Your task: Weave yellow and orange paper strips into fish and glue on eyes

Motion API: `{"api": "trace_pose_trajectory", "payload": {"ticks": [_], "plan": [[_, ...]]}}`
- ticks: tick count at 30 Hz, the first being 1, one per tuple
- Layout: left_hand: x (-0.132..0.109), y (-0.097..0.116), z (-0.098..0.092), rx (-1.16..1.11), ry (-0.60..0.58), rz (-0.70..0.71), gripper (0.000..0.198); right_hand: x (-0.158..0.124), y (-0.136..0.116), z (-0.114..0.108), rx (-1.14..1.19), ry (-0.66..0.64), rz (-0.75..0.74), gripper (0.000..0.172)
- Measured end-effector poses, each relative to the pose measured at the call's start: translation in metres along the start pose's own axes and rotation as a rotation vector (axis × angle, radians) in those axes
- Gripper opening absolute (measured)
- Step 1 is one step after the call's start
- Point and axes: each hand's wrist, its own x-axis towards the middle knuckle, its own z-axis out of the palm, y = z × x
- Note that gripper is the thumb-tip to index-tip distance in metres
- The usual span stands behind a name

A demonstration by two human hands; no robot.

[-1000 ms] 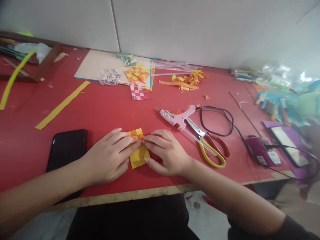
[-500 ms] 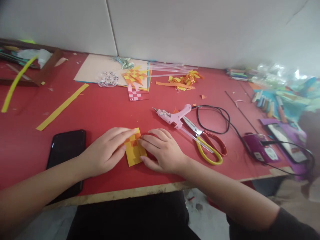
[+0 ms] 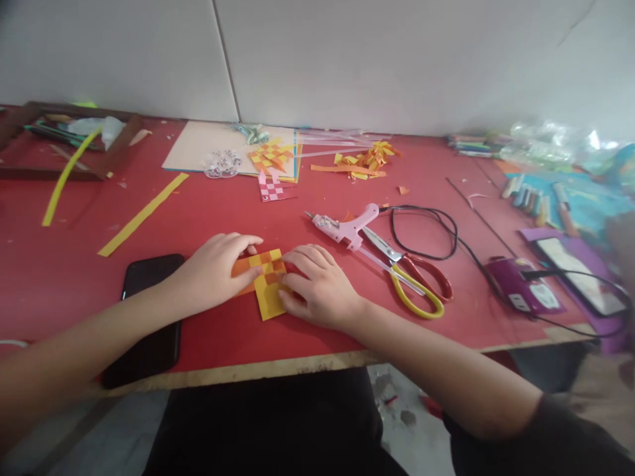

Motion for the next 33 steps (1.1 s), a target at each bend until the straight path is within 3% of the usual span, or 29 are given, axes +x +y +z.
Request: {"api": "trace_pose_trajectory", "payload": {"ticks": [4, 8, 11, 14, 16, 19, 22, 28, 33], "plan": [[0.017, 0.0, -0.008, -0.065, -0.165, -0.132, 0.054, -0.003, 0.003, -0.003, 0.105, 0.04, 0.027, 0.016], [0.024, -0.003, -0.016, -0.199, -0.271, -0.112, 0.033, -0.004, 0.01, -0.007, 0.303, 0.122, 0.21, 0.019], [0.018, -0.004, -0.024, -0.409, -0.208, -0.131, 0.032, 0.004, 0.015, -0.01, 0.643, 0.121, 0.498, 0.028], [0.012, -0.003, -0.029, -0.874, -0.121, -0.232, 0.037, 0.022, 0.019, -0.018, 1.062, 0.081, 0.722, 0.034], [0.01, -0.002, -0.029, -1.138, -0.033, -0.265, 0.039, 0.036, 0.021, -0.025, 1.227, 0.12, 0.802, 0.03], [0.01, -0.001, -0.027, -1.335, 0.023, -0.258, 0.042, 0.055, 0.023, -0.032, 1.357, 0.264, 0.811, 0.023], [0.011, 0.001, -0.023, -1.407, -0.044, -0.245, 0.045, 0.062, 0.022, -0.033, 1.401, 0.345, 0.817, 0.023], [0.009, 0.0, -0.009, -1.593, -0.06, -0.37, 0.035, 0.052, 0.017, -0.019, 1.457, 0.333, 0.954, 0.032], [0.007, -0.004, -0.005, -1.518, -0.041, -0.392, 0.039, 0.045, 0.013, -0.012, 1.485, 0.268, 0.856, 0.033]]}}
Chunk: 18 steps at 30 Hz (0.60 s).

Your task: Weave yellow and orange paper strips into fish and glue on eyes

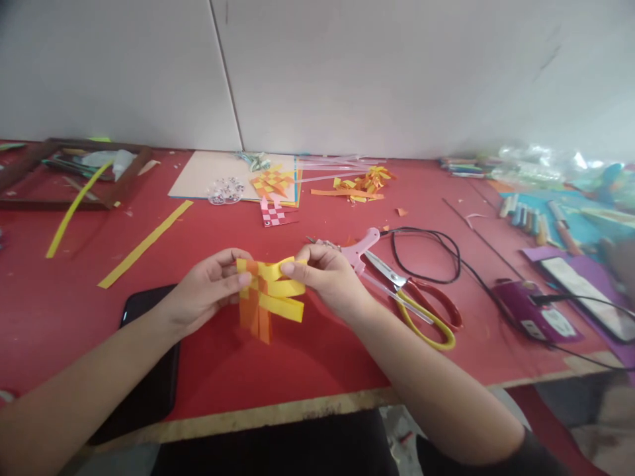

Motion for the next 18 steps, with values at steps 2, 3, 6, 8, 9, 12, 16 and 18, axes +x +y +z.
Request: {"api": "trace_pose_trajectory", "payload": {"ticks": [2, 3, 6, 8, 9, 12, 16, 18], "plan": [[-0.002, 0.0, 0.001, 0.051, -0.034, 0.031, 0.035, -0.002, 0.0, -0.001, -0.013, -0.065, -0.015, 0.031], [-0.004, 0.0, 0.002, 0.082, -0.052, 0.061, 0.032, -0.003, 0.0, -0.002, -0.015, -0.098, -0.027, 0.031], [-0.011, 0.001, 0.006, 0.198, -0.043, 0.214, 0.024, -0.006, 0.001, -0.004, -0.001, -0.19, -0.1, 0.032], [-0.016, 0.002, 0.008, 0.291, -0.012, 0.308, 0.022, -0.007, 0.0, -0.006, 0.001, -0.241, -0.156, 0.032], [-0.018, 0.002, 0.009, 0.33, 0.0, 0.34, 0.02, -0.007, 0.0, -0.007, -0.003, -0.26, -0.174, 0.031], [-0.022, 0.001, 0.009, 0.386, 0.011, 0.38, 0.018, -0.009, -0.002, -0.006, -0.028, -0.291, -0.191, 0.032], [-0.024, 0.0, 0.009, 0.394, 0.001, 0.399, 0.017, -0.011, -0.005, -0.004, -0.086, -0.286, -0.164, 0.042], [-0.025, 0.001, 0.009, 0.396, 0.003, 0.403, 0.017, -0.012, -0.005, -0.004, -0.1, -0.302, -0.16, 0.046]]}}
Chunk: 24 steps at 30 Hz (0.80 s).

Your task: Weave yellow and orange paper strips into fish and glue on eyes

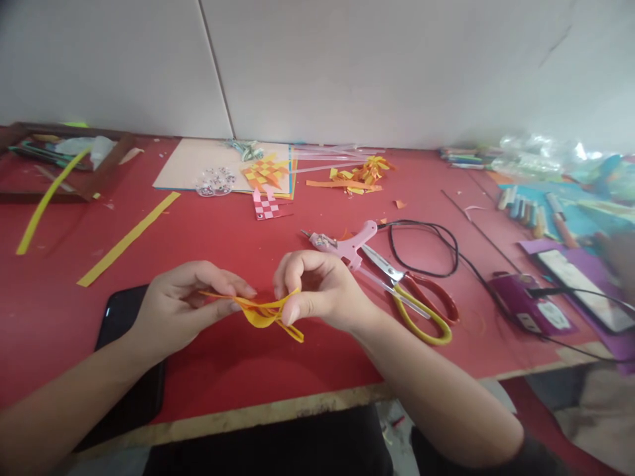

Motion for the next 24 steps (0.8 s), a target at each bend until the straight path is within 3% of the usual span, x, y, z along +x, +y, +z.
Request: {"api": "trace_pose_trajectory", "payload": {"ticks": [5, 7, 12, 16, 19, 24], "plan": [[0.001, 0.001, 0.001, 0.012, 0.024, -0.025, 0.02, -0.002, 0.0, 0.001, 0.042, -0.041, -0.037, 0.042], [0.001, 0.0, 0.002, 0.024, 0.045, -0.038, 0.022, -0.002, -0.001, 0.002, 0.059, 0.015, -0.014, 0.04], [0.004, -0.005, 0.003, -0.012, 0.078, -0.124, 0.029, 0.0, -0.005, 0.005, 0.114, 0.258, 0.177, 0.048], [0.006, -0.009, 0.0, 0.001, 0.08, -0.185, 0.027, 0.002, -0.003, 0.006, 0.044, 0.214, 0.309, 0.043], [0.008, -0.009, -0.001, 0.056, 0.0, -0.233, 0.028, 0.001, 0.001, 0.007, -0.033, 0.189, 0.31, 0.03], [0.011, -0.008, -0.001, 0.099, -0.134, -0.267, 0.026, 0.0, 0.005, 0.006, -0.179, 0.198, 0.316, 0.027]]}}
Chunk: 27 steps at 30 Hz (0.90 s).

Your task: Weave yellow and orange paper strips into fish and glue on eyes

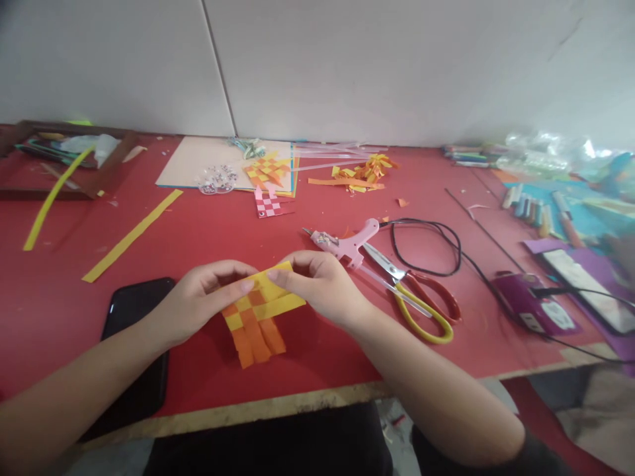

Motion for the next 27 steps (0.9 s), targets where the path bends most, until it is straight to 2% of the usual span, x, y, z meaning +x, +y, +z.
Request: {"api": "trace_pose_trajectory", "payload": {"ticks": [5, 10, 14, 18, 23, 27], "plan": [[0.0, -0.001, -0.002, 0.075, -0.018, 0.014, 0.027, -0.001, 0.001, 0.0, -0.12, -0.015, 0.002, 0.028], [-0.001, -0.001, -0.003, 0.057, 0.053, 0.028, 0.027, -0.001, -0.003, 0.003, -0.03, -0.003, 0.028, 0.026], [0.001, -0.006, -0.003, -0.057, 0.166, 0.02, 0.027, 0.0, -0.005, 0.004, 0.053, -0.036, 0.046, 0.034], [0.003, -0.008, -0.002, -0.229, 0.2, -0.057, 0.029, 0.004, 0.0, 0.001, -0.007, 0.037, 0.007, 0.027], [0.004, -0.002, -0.001, -0.371, 0.096, -0.225, 0.059, 0.01, 0.006, 0.001, 0.112, 0.122, -0.021, 0.029], [0.003, 0.001, 0.0, -0.411, 0.114, -0.266, 0.068, 0.009, 0.006, 0.005, 0.214, 0.163, -0.025, 0.027]]}}
